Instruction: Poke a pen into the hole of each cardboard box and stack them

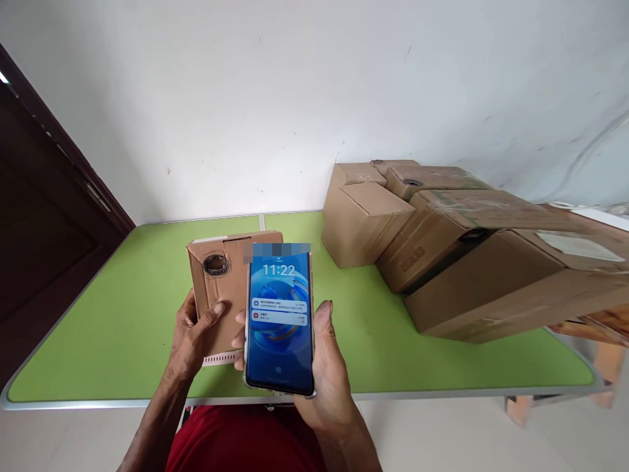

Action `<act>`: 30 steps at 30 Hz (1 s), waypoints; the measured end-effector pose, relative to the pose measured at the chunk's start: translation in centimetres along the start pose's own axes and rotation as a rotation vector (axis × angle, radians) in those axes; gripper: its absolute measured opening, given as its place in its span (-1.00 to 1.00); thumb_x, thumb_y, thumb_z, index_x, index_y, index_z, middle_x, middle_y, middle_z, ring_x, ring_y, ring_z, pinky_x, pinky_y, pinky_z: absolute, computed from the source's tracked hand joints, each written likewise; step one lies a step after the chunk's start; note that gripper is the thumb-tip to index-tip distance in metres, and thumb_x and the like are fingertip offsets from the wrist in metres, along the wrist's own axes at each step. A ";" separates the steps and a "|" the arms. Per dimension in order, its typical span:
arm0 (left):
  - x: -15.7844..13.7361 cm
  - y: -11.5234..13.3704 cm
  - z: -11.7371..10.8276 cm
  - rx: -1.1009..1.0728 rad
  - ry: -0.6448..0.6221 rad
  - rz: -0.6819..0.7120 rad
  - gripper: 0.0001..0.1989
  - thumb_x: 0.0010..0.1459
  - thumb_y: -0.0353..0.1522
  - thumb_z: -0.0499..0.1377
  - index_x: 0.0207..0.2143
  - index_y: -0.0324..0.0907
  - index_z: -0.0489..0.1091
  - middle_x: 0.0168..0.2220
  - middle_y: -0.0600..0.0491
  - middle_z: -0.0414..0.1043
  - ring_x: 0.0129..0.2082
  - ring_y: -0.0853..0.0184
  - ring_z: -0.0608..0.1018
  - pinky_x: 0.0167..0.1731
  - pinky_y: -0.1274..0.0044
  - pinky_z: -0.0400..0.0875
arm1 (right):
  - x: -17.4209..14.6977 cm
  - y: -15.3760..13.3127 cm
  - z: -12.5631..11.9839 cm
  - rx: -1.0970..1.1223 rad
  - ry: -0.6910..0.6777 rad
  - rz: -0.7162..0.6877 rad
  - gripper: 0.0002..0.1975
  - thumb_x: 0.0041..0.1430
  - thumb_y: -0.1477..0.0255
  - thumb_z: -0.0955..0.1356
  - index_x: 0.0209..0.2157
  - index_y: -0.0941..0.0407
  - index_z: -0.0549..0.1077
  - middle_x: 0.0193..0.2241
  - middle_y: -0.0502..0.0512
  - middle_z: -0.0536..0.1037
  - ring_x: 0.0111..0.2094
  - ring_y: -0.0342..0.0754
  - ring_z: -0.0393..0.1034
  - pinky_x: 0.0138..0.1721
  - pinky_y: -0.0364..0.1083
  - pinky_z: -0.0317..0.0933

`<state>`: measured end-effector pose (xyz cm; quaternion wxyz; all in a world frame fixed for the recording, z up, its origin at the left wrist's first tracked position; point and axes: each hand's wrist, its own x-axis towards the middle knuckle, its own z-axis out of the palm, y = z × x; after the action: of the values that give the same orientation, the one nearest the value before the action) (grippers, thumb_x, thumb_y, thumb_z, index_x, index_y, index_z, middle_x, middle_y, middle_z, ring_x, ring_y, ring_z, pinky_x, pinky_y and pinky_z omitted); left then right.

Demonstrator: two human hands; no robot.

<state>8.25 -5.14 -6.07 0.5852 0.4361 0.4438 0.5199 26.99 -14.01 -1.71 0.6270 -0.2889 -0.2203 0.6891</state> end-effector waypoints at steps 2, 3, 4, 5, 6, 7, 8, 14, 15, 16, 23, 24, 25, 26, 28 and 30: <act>0.2 -0.2 -0.2 0.010 0.004 0.009 -0.35 -0.01 -0.07 0.57 0.05 -0.13 0.50 -0.05 -0.08 0.68 -0.16 0.11 0.72 -0.23 0.38 0.67 | 0.1 -0.1 -0.8 0.008 0.057 -0.016 -0.21 0.24 -0.33 0.37 0.08 0.06 0.69 -0.02 0.28 0.75 -0.15 0.21 0.68 -0.13 0.14 0.61; 0.2 -0.2 -0.2 0.007 0.009 0.011 -0.35 0.00 -0.07 0.57 0.06 -0.14 0.49 -0.02 -0.08 0.67 -0.13 0.11 0.71 -0.20 0.39 0.67 | 0.2 -0.1 -1.3 0.006 0.086 -0.026 -0.23 0.23 -0.32 0.40 0.08 0.05 0.69 -0.02 0.27 0.76 -0.15 0.21 0.69 -0.14 0.15 0.62; 0.3 -0.3 -0.2 0.001 0.019 0.013 -0.33 -0.01 -0.07 0.57 0.07 -0.14 0.49 -0.01 -0.09 0.67 -0.12 0.12 0.71 -0.18 0.39 0.67 | 0.3 -0.1 -1.8 -0.001 0.118 -0.040 -0.25 0.22 -0.30 0.42 0.07 0.04 0.69 -0.02 0.26 0.76 -0.15 0.22 0.70 -0.15 0.16 0.62; 0.3 -0.2 -0.2 -0.007 0.027 0.011 -0.32 -0.02 -0.06 0.58 0.06 -0.15 0.49 0.00 -0.09 0.67 -0.11 0.12 0.71 -0.18 0.39 0.67 | 0.5 -0.1 -2.5 -0.018 0.149 -0.053 -0.29 0.21 -0.27 0.45 0.06 0.02 0.69 -0.02 0.25 0.76 -0.15 0.23 0.70 -0.17 0.17 0.63; 0.3 -0.2 -0.1 -0.015 0.031 0.007 -0.31 -0.03 -0.05 0.58 0.06 -0.15 0.49 0.00 -0.09 0.67 -0.11 0.11 0.71 -0.18 0.38 0.68 | 0.8 -0.1 -3.3 -0.045 0.183 -0.064 -0.32 0.21 -0.24 0.48 0.06 0.02 0.69 -0.02 0.25 0.77 -0.16 0.24 0.71 -0.20 0.17 0.63; 0.3 -0.2 -0.1 -0.018 0.032 0.005 -0.31 -0.04 -0.05 0.58 0.06 -0.15 0.49 -0.01 -0.10 0.67 -0.11 0.11 0.71 -0.18 0.37 0.68 | 1.2 -0.1 -4.1 -0.081 0.220 -0.064 -0.35 0.22 -0.20 0.50 0.05 0.04 0.68 -0.03 0.26 0.77 -0.16 0.25 0.72 -0.21 0.16 0.64; 0.2 -0.1 -0.1 -0.014 0.031 0.007 -0.30 -0.05 -0.05 0.59 0.06 -0.15 0.49 -0.01 -0.09 0.67 -0.11 0.11 0.71 -0.18 0.37 0.68 | 1.6 -0.1 -5.1 -0.123 0.263 -0.051 -0.36 0.23 -0.17 0.51 0.04 0.07 0.68 -0.04 0.28 0.77 -0.16 0.26 0.72 -0.22 0.15 0.64; 0.4 0.0 -0.9 0.037 0.036 -0.001 -0.31 -0.02 -0.03 0.57 0.06 -0.13 0.48 -0.02 -0.08 0.66 -0.14 0.10 0.71 -0.21 0.36 0.67 | 4.2 -1.1 -11.3 -0.332 0.514 -0.005 -0.43 0.25 -0.04 0.54 -0.03 0.18 0.66 -0.14 0.34 0.79 -0.17 0.29 0.76 -0.17 0.15 0.67; 0.4 0.0 -1.1 0.035 0.040 0.000 -0.31 -0.02 -0.03 0.57 0.06 -0.13 0.48 -0.02 -0.08 0.65 -0.14 0.10 0.71 -0.22 0.36 0.67 | 4.5 -1.4 -12.2 -0.379 0.521 -0.003 -0.46 0.26 -0.03 0.54 -0.05 0.18 0.67 -0.17 0.33 0.79 -0.19 0.29 0.76 -0.17 0.16 0.67; 0.5 0.0 -1.2 0.031 0.045 0.005 -0.31 -0.03 -0.04 0.57 0.06 -0.13 0.48 -0.02 -0.08 0.65 -0.14 0.10 0.71 -0.23 0.37 0.66 | 4.8 -1.7 -13.1 -0.427 0.522 0.004 -0.49 0.26 0.00 0.54 -0.08 0.17 0.68 -0.20 0.32 0.80 -0.20 0.29 0.76 -0.17 0.17 0.67; 0.6 0.6 -0.2 -0.003 0.037 0.001 -0.29 -0.07 -0.05 0.59 0.06 -0.13 0.48 0.02 -0.10 0.65 -0.13 0.10 0.71 -0.24 0.41 0.64 | 6.7 -2.3 -16.2 -0.600 0.519 0.009 -0.63 0.05 0.09 0.60 -0.36 0.12 0.65 -0.36 0.25 0.76 -0.31 0.26 0.72 -0.20 0.14 0.62; 0.6 0.7 0.0 -0.002 0.026 0.003 -0.29 -0.07 -0.05 0.59 0.06 -0.13 0.49 0.02 -0.10 0.66 -0.13 0.10 0.71 -0.22 0.39 0.64 | 7.0 -2.2 -16.4 -0.626 0.514 0.002 -0.63 0.02 0.08 0.60 -0.38 0.11 0.65 -0.36 0.24 0.76 -0.31 0.25 0.71 -0.21 0.13 0.60; 0.6 0.9 0.2 -0.005 0.021 0.007 -0.29 -0.08 -0.05 0.59 0.06 -0.12 0.50 0.02 -0.10 0.67 -0.12 0.10 0.72 -0.21 0.38 0.65 | 7.2 -2.2 -16.6 -0.656 0.513 -0.006 -0.62 0.01 0.06 0.59 -0.38 0.11 0.64 -0.36 0.23 0.76 -0.31 0.25 0.70 -0.22 0.12 0.59; 0.5 1.1 0.4 -0.011 0.019 0.011 -0.29 -0.08 -0.05 0.59 0.06 -0.12 0.50 0.02 -0.10 0.67 -0.11 0.09 0.72 -0.20 0.38 0.65 | 7.5 -2.2 -16.8 -0.692 0.515 -0.015 -0.61 0.01 0.05 0.57 -0.39 0.10 0.64 -0.37 0.21 0.75 -0.30 0.24 0.69 -0.23 0.11 0.57; 0.4 1.5 0.9 -0.029 0.015 0.019 -0.27 -0.09 -0.05 0.59 0.07 -0.12 0.51 0.01 -0.11 0.68 -0.10 0.06 0.73 -0.19 0.37 0.66 | 7.7 -2.3 -17.2 -0.775 0.536 -0.039 -0.61 0.02 0.03 0.55 -0.41 0.09 0.63 -0.41 0.17 0.73 -0.29 0.24 0.66 -0.26 0.08 0.53; 0.2 1.8 1.3 -0.048 0.007 0.029 -0.27 -0.10 -0.05 0.59 0.07 -0.12 0.51 0.00 -0.11 0.69 -0.10 0.05 0.73 -0.19 0.37 0.66 | 7.6 -2.7 -17.5 -0.861 0.571 -0.065 -0.62 0.04 0.03 0.52 -0.45 0.08 0.60 -0.47 0.13 0.70 -0.28 0.22 0.63 -0.28 0.04 0.48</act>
<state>9.11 -4.81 -4.04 0.5863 0.4267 0.4269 0.5403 40.44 -7.14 -13.77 0.5074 -0.6902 -0.3128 0.4101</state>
